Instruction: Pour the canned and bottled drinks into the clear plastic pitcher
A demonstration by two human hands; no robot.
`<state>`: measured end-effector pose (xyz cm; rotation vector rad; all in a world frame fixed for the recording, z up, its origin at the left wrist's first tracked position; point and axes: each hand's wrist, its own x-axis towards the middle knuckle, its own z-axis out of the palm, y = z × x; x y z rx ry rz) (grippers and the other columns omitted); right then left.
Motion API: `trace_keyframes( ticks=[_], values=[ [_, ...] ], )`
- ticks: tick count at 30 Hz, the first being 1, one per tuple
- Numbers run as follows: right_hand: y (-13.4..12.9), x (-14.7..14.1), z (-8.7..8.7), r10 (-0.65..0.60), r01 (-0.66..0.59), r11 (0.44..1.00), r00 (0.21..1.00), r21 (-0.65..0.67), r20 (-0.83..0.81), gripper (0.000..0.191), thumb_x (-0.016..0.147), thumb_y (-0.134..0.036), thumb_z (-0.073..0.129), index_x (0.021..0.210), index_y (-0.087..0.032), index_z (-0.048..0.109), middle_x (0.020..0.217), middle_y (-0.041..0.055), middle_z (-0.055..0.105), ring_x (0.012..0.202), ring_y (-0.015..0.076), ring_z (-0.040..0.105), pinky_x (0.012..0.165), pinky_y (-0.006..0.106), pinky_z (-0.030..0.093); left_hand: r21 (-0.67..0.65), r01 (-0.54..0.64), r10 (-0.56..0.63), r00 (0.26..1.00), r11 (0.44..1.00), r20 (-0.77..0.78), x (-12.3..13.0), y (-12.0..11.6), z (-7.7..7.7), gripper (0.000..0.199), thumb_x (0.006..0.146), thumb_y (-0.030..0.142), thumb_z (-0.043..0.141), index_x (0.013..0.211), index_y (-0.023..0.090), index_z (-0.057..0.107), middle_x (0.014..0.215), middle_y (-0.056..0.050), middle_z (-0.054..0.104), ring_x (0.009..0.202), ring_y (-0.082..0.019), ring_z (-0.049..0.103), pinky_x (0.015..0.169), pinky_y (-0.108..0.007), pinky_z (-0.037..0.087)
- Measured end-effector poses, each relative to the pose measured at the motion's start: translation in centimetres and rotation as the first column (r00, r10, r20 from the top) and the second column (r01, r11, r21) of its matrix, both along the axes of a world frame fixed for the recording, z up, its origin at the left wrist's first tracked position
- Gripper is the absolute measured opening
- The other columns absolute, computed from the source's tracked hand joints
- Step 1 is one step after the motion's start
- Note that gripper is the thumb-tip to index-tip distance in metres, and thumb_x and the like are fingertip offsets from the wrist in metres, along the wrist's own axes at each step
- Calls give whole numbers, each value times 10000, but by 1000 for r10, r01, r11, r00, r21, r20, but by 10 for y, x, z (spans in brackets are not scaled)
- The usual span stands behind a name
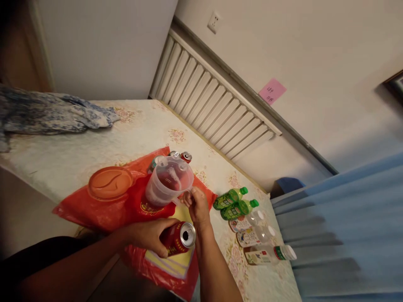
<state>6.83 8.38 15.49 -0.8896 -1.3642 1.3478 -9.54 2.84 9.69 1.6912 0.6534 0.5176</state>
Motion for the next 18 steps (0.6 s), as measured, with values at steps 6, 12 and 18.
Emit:
trace_keyframes(
  ticks=[6,12,18],
  values=[
    [7,-13,24,-138,137,990,987,-20,-79,481,818,-522,650,529,-229,402,445,-105,256,419,79,223,507,257,364,-37,44,-41,996,998,73,-6,1,4,706,560,269,821,1235,233,619,1205,-55,703,1101,-322,656,877,-350,528],
    [2,0,76,-274,281,958,955,53,-113,482,749,-447,710,518,-229,347,453,-112,253,413,65,203,462,232,341,-10,41,-40,996,999,80,-11,7,11,758,555,279,822,1279,215,607,1246,-52,697,1139,-321,641,922,-363,525],
    [-8,32,124,-359,366,923,930,121,-80,487,728,-420,733,544,-229,324,481,-117,228,419,61,186,440,224,319,-12,-34,36,985,999,171,-20,14,13,839,588,266,817,1387,251,559,1331,-47,679,1215,-317,628,1008,-375,506]
  ],
)
